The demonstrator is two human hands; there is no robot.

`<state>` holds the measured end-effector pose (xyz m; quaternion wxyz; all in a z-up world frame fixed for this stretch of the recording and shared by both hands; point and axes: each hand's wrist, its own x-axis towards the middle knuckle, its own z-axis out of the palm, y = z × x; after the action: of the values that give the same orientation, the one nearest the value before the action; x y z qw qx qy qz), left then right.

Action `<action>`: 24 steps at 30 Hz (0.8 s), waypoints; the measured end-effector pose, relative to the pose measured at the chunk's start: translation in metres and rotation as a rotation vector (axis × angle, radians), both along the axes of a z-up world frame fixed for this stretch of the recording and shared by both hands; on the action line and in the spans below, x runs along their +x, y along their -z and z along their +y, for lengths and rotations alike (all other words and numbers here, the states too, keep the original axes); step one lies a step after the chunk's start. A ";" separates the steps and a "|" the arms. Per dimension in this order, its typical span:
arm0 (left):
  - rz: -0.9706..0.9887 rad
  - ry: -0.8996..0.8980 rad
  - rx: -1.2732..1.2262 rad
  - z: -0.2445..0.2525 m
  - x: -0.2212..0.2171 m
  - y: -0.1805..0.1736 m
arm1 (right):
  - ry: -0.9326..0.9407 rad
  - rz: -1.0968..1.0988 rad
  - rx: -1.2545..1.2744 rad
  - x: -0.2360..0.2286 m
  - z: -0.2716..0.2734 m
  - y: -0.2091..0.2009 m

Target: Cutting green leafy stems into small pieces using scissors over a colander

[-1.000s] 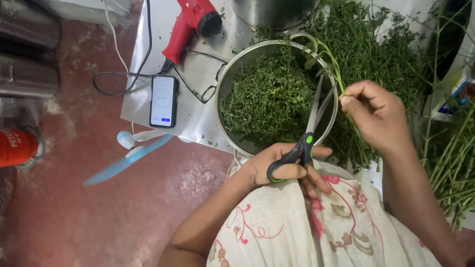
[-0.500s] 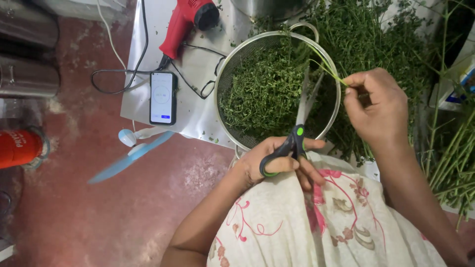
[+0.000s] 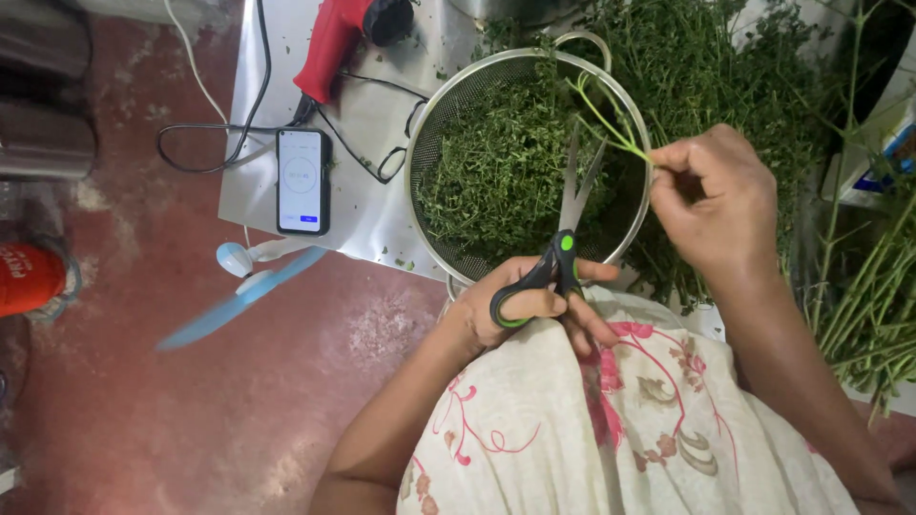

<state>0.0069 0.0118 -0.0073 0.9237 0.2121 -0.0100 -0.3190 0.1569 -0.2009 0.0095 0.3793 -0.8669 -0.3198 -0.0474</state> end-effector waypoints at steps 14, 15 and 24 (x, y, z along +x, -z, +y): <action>0.142 -0.051 0.011 -0.005 0.004 0.015 | 0.031 0.365 0.122 -0.009 0.008 -0.015; 0.172 -0.094 0.025 -0.005 0.004 0.014 | 0.038 0.384 0.133 -0.009 0.008 -0.018; 0.161 -0.128 0.032 0.021 -0.002 0.027 | 0.222 0.732 0.550 0.001 -0.006 -0.021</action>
<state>0.0045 0.0328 -0.0338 0.9364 0.2005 0.0829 -0.2757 0.1579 -0.2069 0.0306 0.6755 -0.7228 -0.0461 0.1385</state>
